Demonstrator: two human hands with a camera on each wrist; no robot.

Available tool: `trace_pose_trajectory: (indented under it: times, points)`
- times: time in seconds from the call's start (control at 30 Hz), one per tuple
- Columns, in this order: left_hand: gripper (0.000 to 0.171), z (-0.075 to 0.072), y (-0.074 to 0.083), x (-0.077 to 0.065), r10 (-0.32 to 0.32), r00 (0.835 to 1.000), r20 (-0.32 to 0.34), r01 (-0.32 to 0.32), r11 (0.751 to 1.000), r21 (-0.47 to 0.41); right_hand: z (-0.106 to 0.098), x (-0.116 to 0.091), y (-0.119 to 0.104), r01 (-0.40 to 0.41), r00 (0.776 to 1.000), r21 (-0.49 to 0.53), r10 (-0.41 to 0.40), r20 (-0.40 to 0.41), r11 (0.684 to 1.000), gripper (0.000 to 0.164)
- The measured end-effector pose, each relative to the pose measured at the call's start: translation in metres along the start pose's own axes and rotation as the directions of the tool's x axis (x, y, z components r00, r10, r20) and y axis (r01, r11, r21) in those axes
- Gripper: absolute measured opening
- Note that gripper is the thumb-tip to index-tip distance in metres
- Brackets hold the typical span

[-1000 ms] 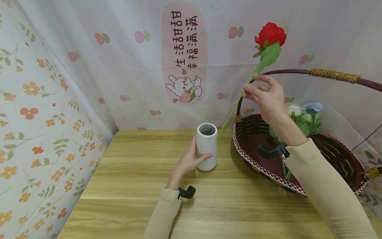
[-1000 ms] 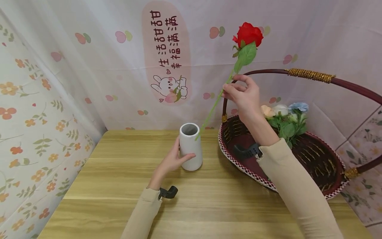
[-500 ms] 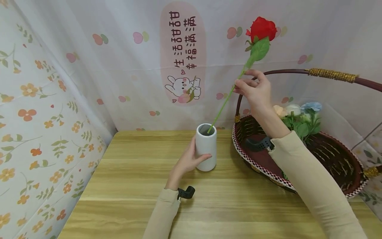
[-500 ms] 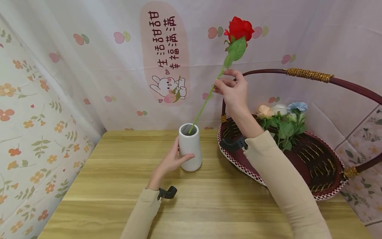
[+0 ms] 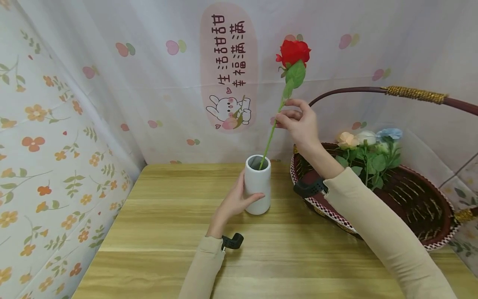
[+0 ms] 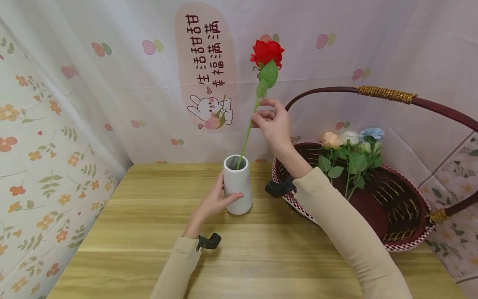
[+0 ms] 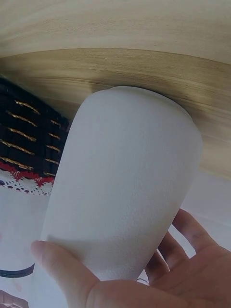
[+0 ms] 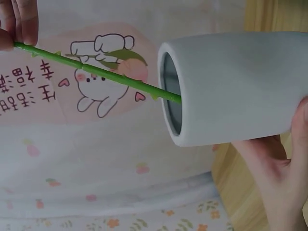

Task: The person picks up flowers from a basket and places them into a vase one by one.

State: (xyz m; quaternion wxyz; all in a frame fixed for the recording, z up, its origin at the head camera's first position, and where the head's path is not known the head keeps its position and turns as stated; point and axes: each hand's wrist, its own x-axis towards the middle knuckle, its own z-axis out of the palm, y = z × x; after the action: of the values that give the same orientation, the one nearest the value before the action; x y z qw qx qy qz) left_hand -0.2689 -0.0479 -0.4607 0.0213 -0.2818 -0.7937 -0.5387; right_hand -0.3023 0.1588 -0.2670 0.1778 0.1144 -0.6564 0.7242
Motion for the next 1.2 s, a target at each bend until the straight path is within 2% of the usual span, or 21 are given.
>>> trace_pose_trajectory:
  times: [0.2, 0.3, 0.6, 0.77, 0.93, 1.2]
  points:
    - [0.099, -0.001, 0.000, 0.000, 0.006, 1.000, -0.004, -0.006, 1.000, 0.003, 0.008, -0.003, 0.004, -0.003, 1.000, -0.029, 0.004, 0.020, 1.000, 0.035]
    - [0.099, -0.001, -0.001, 0.000, 0.008, 1.000, -0.007, -0.008, 1.000, 0.006, 0.012, -0.005, 0.005, -0.008, 0.999, -0.083, 0.010, 0.033, 0.997, 0.035]
    - [0.100, -0.001, 0.000, 0.001, -0.017, 1.000, 0.001, 0.017, 1.000, 0.011, 0.019, -0.008, 0.011, 0.002, 0.993, -0.157, 0.016, 0.115, 0.988, 0.041]
    - [0.099, 0.000, 0.000, 0.000, -0.026, 1.000, 0.004, 0.026, 1.000, 0.005, 0.022, -0.010, 0.014, 0.005, 0.989, -0.177, 0.021, 0.146, 0.984, 0.043]
    - [0.100, 0.000, -0.001, 0.001, -0.004, 1.000, 0.001, 0.004, 1.000, -0.002, 0.024, -0.010, 0.018, 0.035, 0.985, -0.205, 0.001, 0.174, 0.978, 0.043]
    - [0.099, 0.000, -0.002, 0.001, 0.000, 1.000, 0.007, 0.000, 1.000, -0.012, 0.031, -0.012, 0.027, 0.059, 0.976, -0.198, -0.015, 0.219, 0.978, 0.040]
